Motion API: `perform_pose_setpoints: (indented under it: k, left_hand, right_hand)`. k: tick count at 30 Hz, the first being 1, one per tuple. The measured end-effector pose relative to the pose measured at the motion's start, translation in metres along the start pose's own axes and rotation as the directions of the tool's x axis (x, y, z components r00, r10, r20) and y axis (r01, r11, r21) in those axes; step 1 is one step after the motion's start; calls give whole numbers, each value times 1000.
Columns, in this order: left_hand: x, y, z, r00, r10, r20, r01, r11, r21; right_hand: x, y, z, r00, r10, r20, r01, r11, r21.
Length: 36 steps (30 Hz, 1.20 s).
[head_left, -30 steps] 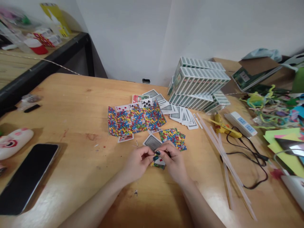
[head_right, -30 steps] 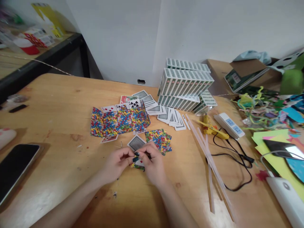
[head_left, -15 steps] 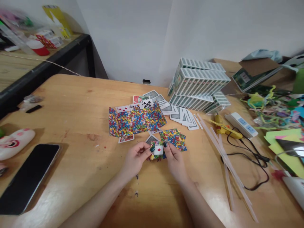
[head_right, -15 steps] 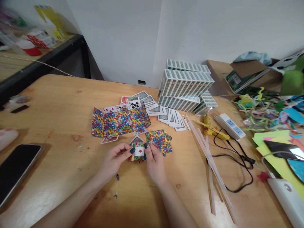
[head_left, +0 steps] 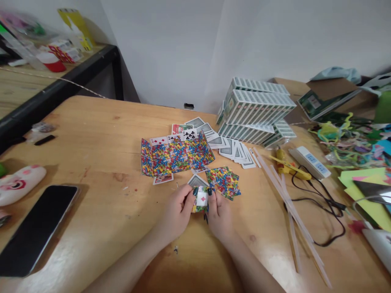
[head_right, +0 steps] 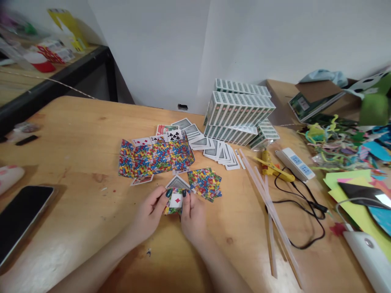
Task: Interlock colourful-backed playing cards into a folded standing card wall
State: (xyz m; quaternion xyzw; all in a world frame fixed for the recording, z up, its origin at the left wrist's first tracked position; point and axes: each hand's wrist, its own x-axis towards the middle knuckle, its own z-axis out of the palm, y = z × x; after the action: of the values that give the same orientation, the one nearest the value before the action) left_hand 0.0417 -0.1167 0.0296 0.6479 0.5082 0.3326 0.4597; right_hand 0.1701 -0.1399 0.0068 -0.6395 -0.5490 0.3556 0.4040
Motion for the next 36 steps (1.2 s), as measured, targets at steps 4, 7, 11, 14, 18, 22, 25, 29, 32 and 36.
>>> perform_pose_setpoints:
  k: [4,7,11,14,18,22,25,29,32,36]
  left_hand:
    - [-1,0,0,998,43,-48,-39,997,74]
    - [-1,-1,1,996,58,-74,-49,992,118]
    - [-1,-4,2,992,79,-102,-63,987,148]
    - [-2,-6,2,989,88,-119,-70,987,144]
    - [0,-9,3,985,103,-136,-89,990,107]
    - [4,-12,4,982,120,-146,-115,993,39]
    - [4,-15,4,980,118,-162,-113,993,39]
    - [3,-13,4,975,149,-167,-138,988,72]
    - [1,-11,3,965,185,-188,-174,982,75]
    - [0,-9,0,956,221,-192,-211,975,74]
  right_hand:
    - [-4,1,2,997,-79,-15,76,989,-130]
    - [-6,0,3,979,-199,-47,182,952,-245]
    - [-7,-1,4,934,-351,-62,309,884,-351]
    - [-6,-2,3,927,-369,-67,323,876,-359]
    - [-4,-3,-1,907,-414,-77,352,845,-402]
    - [-3,-3,-1,872,-487,-53,404,776,-485]
    - [-5,-2,2,887,-461,-23,407,805,-432]
    - [-10,0,7,947,-322,-5,308,910,-278]
    - [-12,2,9,975,-220,25,221,962,-160]
    - [-13,2,10,990,-136,41,137,990,-21]
